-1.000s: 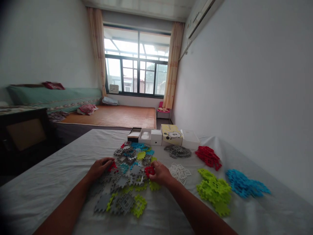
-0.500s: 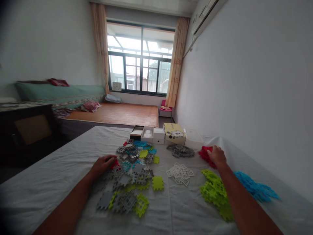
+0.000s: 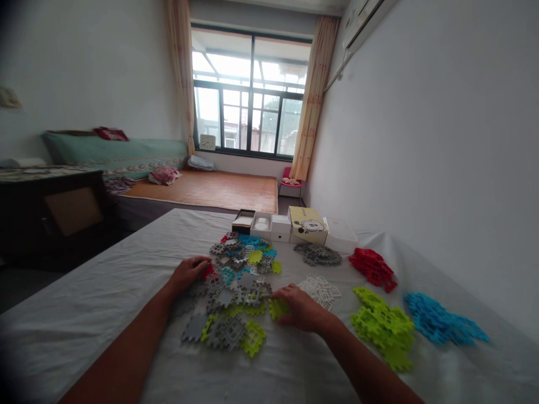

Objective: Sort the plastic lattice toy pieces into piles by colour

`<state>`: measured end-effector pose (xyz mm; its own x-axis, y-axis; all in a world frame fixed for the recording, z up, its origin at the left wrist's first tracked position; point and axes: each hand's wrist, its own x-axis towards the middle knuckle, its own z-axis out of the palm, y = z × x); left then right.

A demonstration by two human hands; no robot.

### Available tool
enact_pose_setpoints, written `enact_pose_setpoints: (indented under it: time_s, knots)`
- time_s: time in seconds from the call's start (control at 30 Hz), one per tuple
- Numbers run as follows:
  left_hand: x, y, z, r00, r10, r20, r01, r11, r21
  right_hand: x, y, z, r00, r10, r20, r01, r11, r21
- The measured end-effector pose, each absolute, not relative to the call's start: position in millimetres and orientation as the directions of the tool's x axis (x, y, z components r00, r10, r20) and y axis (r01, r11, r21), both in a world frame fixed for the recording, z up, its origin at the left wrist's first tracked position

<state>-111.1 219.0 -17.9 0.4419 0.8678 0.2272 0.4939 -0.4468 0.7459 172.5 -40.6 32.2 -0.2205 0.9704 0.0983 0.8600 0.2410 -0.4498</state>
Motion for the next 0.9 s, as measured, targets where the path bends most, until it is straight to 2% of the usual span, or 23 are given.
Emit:
enact_pose_setpoints:
  time_s: [0.13,0.23,0.33,0.4,0.53,0.63,0.7,0.9]
  knots:
    - [-112,222,-18,0.447,0.863,0.234,0.508,-0.461,0.728,177,-59,37,-0.115,0.981,0.154,0.882,0.173,-0.439]
    - [-111,222,-15,0.457,0.855,0.245,0.508,-0.477,0.717,210,-85,40,0.085,0.959,0.271,0.922,0.028,-0.387]
    - [-111,221,-13,0.462,0.856,0.233,0.514,-0.473,0.715,266,-126,34,0.363,0.833,0.417,0.923,-0.260,-0.283]
    - [-111,221,-13,0.461,0.859,0.224,0.519,-0.465,0.717,304,-156,20,0.481,0.745,0.463,0.877,-0.420,-0.235]
    - [-110,224,-16,0.452,0.864,0.224,0.527,-0.460,0.715,345,-196,-9,0.555,0.678,0.481,0.822,-0.536,-0.193]
    - [-110,226,-19,0.451,0.862,0.230,0.530,-0.466,0.709,329,-190,-10,0.518,0.663,0.541,0.843,-0.504,-0.191]
    - [-111,226,-20,0.451,0.862,0.231,0.533,-0.468,0.705,297,-171,1,0.459,0.714,0.528,0.886,-0.407,-0.221]
    - [-112,220,-19,0.452,0.853,0.260,0.506,-0.485,0.713,161,-105,24,0.128,0.966,0.225,0.912,-0.025,-0.409]
